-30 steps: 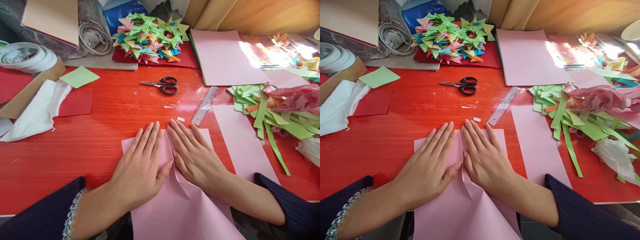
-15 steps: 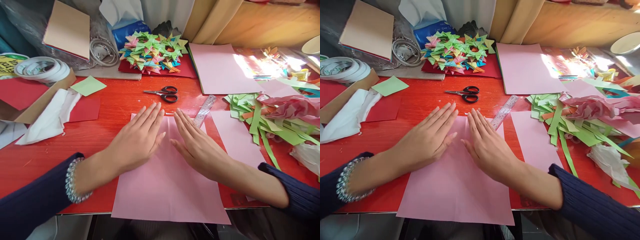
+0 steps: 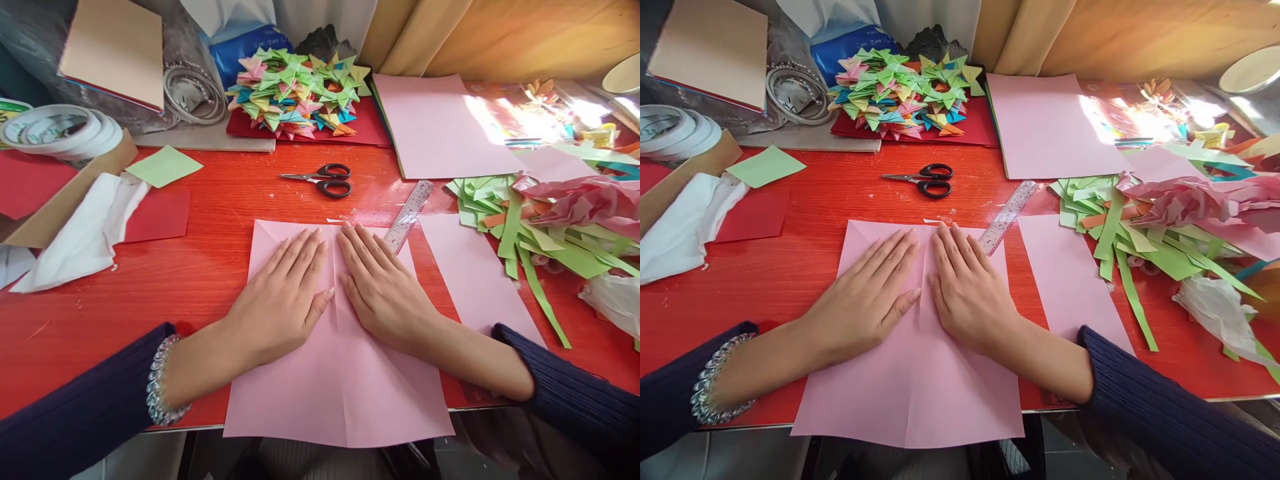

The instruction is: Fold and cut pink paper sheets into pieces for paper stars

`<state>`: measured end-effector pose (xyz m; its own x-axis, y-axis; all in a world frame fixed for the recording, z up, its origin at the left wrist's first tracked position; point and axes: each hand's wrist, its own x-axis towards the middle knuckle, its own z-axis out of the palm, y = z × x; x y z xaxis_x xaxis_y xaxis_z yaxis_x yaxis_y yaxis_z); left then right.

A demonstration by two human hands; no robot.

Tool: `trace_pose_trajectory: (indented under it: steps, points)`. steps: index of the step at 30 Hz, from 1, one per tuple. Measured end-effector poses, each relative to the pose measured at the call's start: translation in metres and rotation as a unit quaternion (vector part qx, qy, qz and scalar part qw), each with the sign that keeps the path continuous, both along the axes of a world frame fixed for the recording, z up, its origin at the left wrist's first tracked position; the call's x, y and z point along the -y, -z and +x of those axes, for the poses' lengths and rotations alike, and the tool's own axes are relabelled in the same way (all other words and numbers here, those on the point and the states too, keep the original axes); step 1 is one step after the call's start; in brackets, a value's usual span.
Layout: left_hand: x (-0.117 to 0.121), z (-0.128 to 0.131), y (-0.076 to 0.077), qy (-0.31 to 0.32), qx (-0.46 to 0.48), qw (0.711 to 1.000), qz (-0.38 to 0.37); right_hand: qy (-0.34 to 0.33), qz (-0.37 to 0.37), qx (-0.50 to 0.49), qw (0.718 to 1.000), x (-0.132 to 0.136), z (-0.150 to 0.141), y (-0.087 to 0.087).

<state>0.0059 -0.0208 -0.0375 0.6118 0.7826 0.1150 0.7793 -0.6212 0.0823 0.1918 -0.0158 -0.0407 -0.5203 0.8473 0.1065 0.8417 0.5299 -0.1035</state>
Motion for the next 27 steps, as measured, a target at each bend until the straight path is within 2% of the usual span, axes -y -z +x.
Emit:
trace_pose_trajectory:
  steps: [27]
  points:
    - [0.0079,0.0078,0.0039,-0.039,-0.001,0.999,0.017,-0.003,0.007,0.014,1.0,0.0008,-0.0002,0.0]
